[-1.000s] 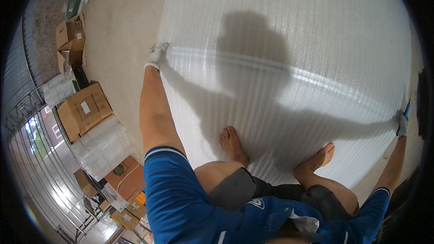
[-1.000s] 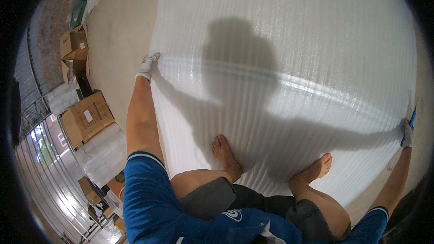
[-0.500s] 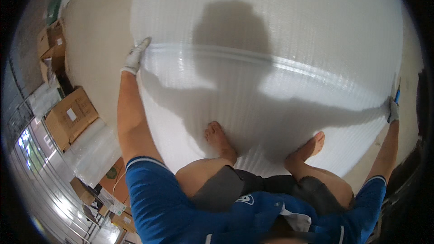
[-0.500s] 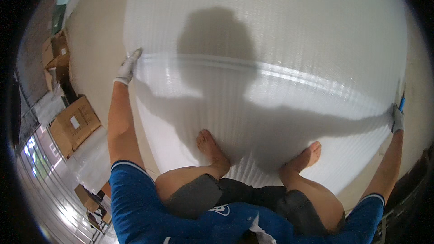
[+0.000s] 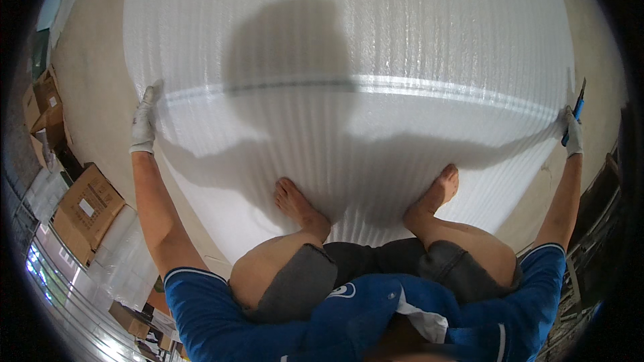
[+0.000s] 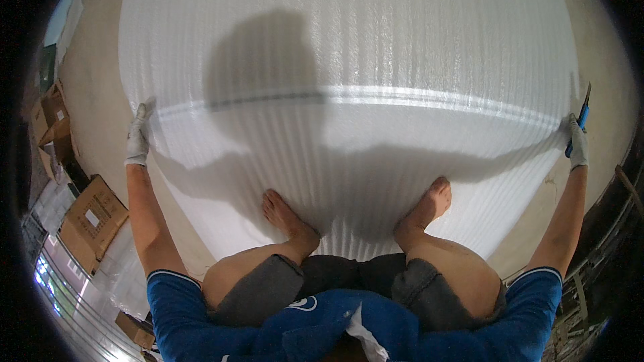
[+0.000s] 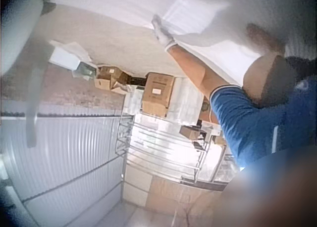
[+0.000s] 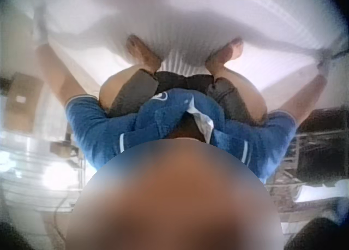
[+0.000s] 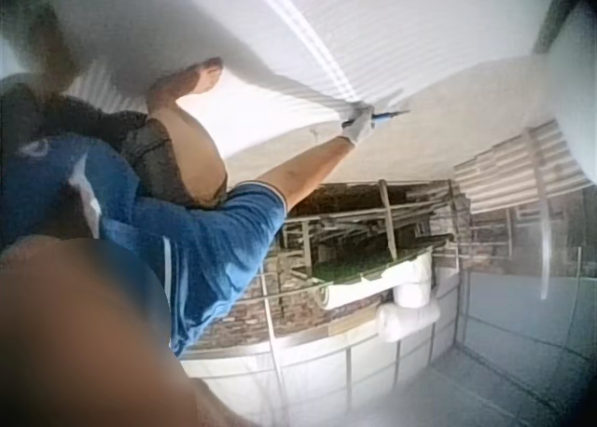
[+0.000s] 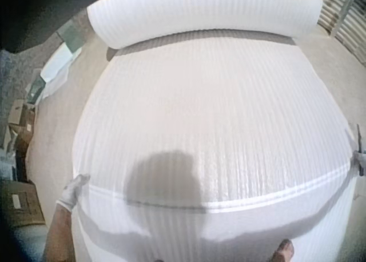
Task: The person unrolls a large sheet of bubble wrap on the floor and uses a utility knife to cut it into rectangular sections. They repeatedly unroll, cut, and fold the material.
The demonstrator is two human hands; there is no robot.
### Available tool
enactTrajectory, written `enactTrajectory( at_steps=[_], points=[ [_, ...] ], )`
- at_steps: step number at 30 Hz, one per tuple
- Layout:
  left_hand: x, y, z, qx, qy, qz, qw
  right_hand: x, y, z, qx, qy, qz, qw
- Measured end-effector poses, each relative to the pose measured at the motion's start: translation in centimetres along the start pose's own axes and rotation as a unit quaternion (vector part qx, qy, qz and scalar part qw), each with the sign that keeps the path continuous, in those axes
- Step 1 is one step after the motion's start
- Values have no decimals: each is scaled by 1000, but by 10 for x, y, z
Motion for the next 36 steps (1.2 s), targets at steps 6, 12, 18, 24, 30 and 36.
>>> enactTrajectory(
  at_steps=[6,12,18,24,30,36],
  points=[
    [5,-2,16,7,-16,7,1000,-8,14,9,15,14,-24,1000],
    [5,3,30,-6,7,-13,1000,-15,15,17,-5,-81,19,997],
    [11,10,34,-74,111,9,991,-29,7,10,-14,-247,12,969],
    [-1,17,33,-106,146,-3,984,-25,3,11,7,-234,29,972],
    [4,13,31,-76,109,37,990,-34,4,15,45,-183,-15,982],
    [48,2,23,-63,-8,84,994,-47,-8,-27,61,-162,-13,985]
  ],
)
Point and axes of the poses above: each hand's wrist, its own y-axis away from the middle knuckle, its own z-axis out of the back of the hand, x = y × z, the point moved 9 cm from there along -y, towards the middle knuckle, and after that the axes turned 14 degrees about y, right-handed, at the moved point
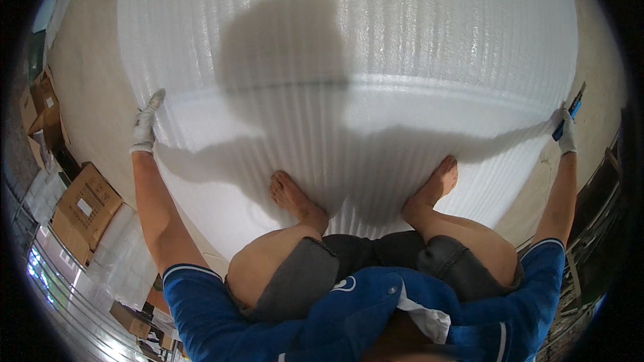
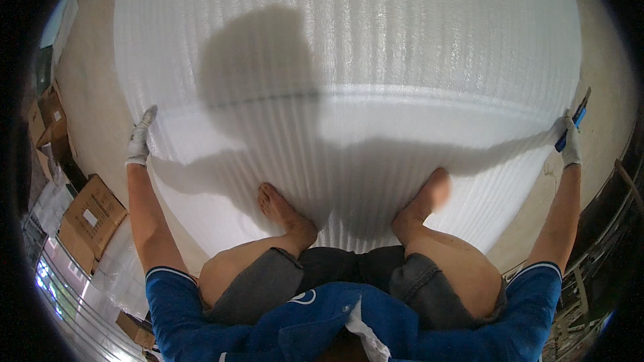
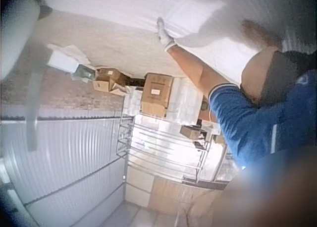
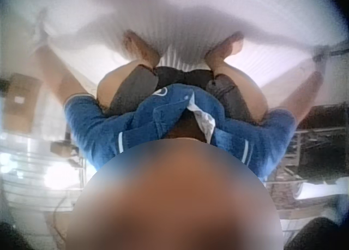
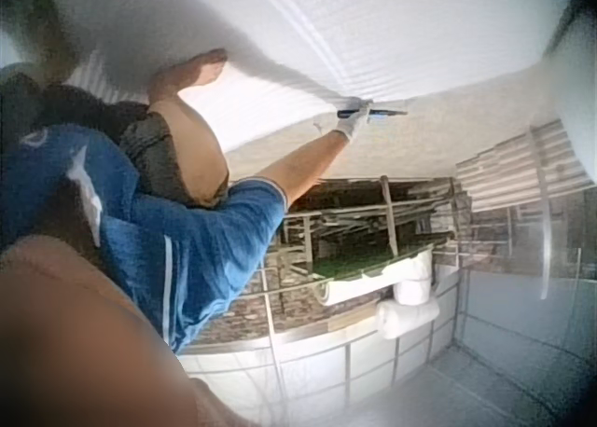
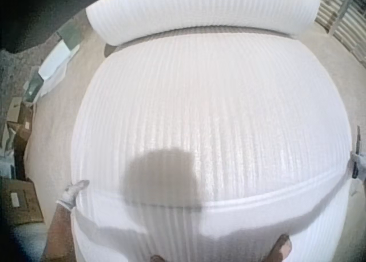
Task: The person unrolls a large sheet of bubble wrap on the floor and uses a utility knife to cut it into rectangular sections. They repeatedly unroll, cut, and fold the material.
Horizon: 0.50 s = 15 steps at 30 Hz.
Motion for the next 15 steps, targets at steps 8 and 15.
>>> enactTrajectory(
  at_steps=[8,15],
  points=[
    [8,-19,1,11,-27,-35,999,-3,8,-36,-20,36,-12,999],
    [15,-16,3,-36,3,-16,999,3,19,-43,-60,32,-27,997]
  ],
)
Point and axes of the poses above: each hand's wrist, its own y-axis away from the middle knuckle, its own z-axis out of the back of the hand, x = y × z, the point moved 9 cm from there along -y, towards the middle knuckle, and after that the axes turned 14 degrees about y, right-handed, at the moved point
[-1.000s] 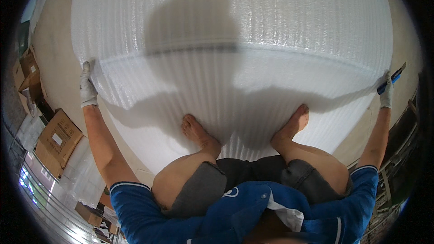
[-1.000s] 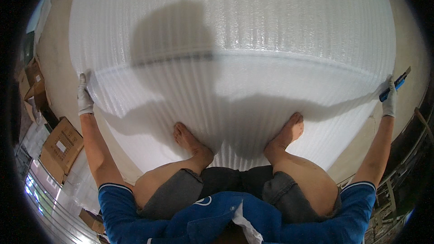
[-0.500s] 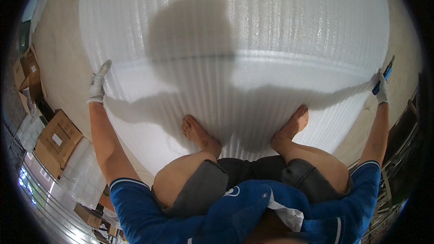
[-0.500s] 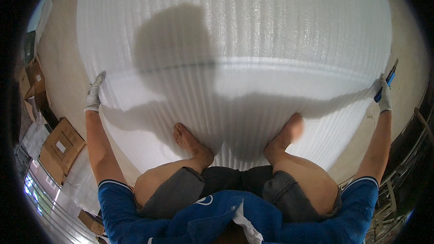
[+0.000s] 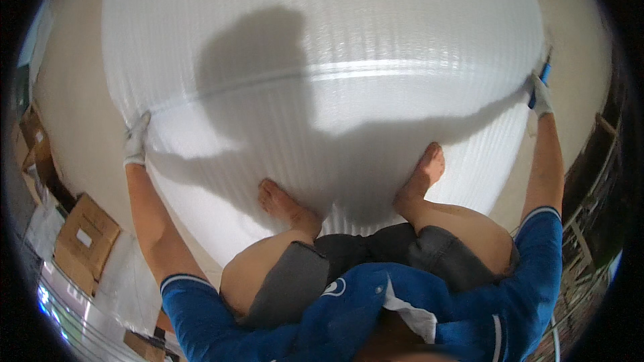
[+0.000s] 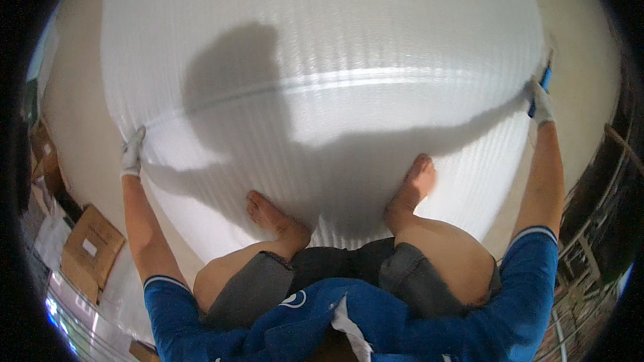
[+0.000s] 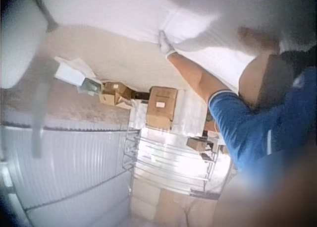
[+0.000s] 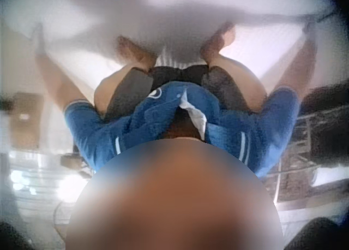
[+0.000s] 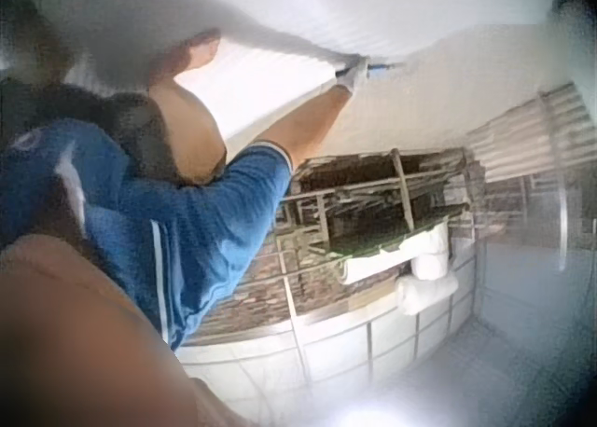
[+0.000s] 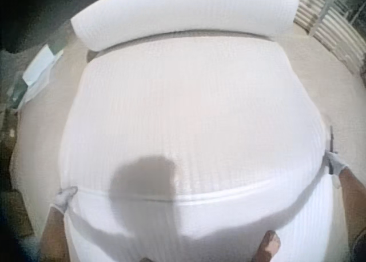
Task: The person unrolls a large sheet of bubble wrap on the floor and uses a utility knife to cut it into rectangular sections. They repeatedly unroll, cut, and fold the material.
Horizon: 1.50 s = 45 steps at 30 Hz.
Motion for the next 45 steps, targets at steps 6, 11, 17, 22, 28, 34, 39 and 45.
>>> enactTrajectory(
  at_steps=[6,11,17,22,28,34,39,45],
  points=[
    [14,-21,-7,85,46,10,995,13,-2,-8,-5,-81,18,997],
    [25,-33,7,31,118,-39,992,63,72,76,-290,56,71,953],
    [20,-36,0,16,34,-67,997,132,205,-58,0,97,229,969],
    [12,-29,-13,68,48,-81,993,164,269,-124,7,138,196,971],
    [12,-27,-15,73,55,-86,992,156,265,-128,27,-20,50,998],
    [11,-16,-27,128,122,-84,981,134,222,-150,2,-26,112,993],
    [28,-3,-12,104,11,0,994,150,228,-162,175,22,132,975],
    [20,1,-24,82,133,-59,986,183,247,-185,119,281,186,934]
  ],
)
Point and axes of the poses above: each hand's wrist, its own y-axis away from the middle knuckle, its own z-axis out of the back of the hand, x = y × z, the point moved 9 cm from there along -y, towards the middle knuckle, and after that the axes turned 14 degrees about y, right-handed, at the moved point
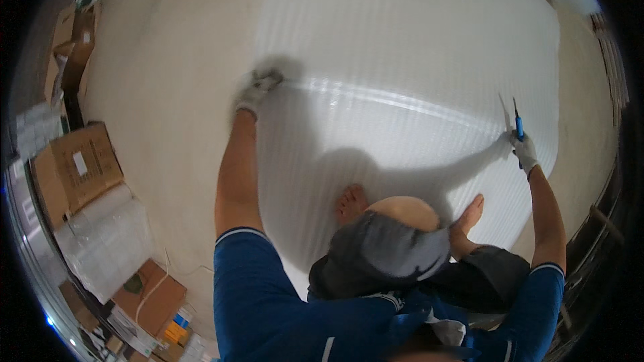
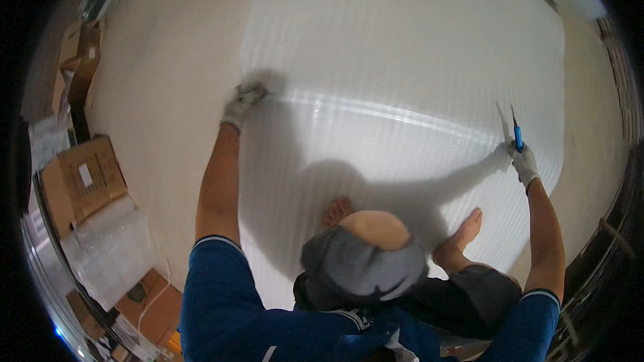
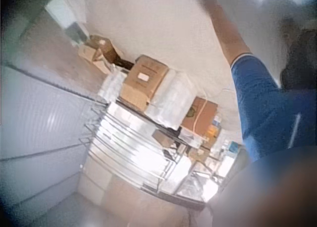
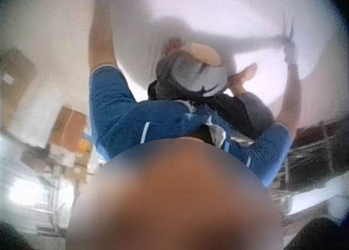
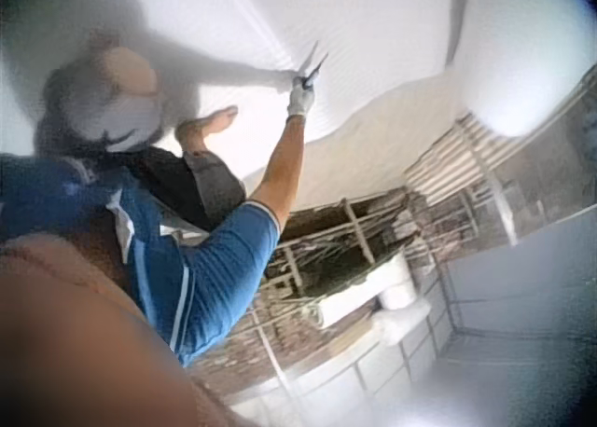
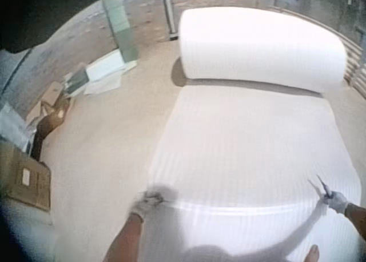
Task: The person unrolls a large sheet of bubble wrap on the floor and uses a utility knife to cut it into rectangular sections. They repeatedly unroll, cut, and fold the material.
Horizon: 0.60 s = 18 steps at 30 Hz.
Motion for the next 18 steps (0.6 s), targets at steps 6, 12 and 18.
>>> enactTrajectory(
  at_steps=[6,12,18],
  points=[
    [-17,17,-3,0,2,-47,999,-4,-9,-27,-7,103,4,995],
    [-44,16,8,-17,-140,-117,983,23,-5,-11,14,47,-55,997],
    [-38,-9,34,-21,-48,9,999,283,55,-35,44,30,324,945]
  ],
)
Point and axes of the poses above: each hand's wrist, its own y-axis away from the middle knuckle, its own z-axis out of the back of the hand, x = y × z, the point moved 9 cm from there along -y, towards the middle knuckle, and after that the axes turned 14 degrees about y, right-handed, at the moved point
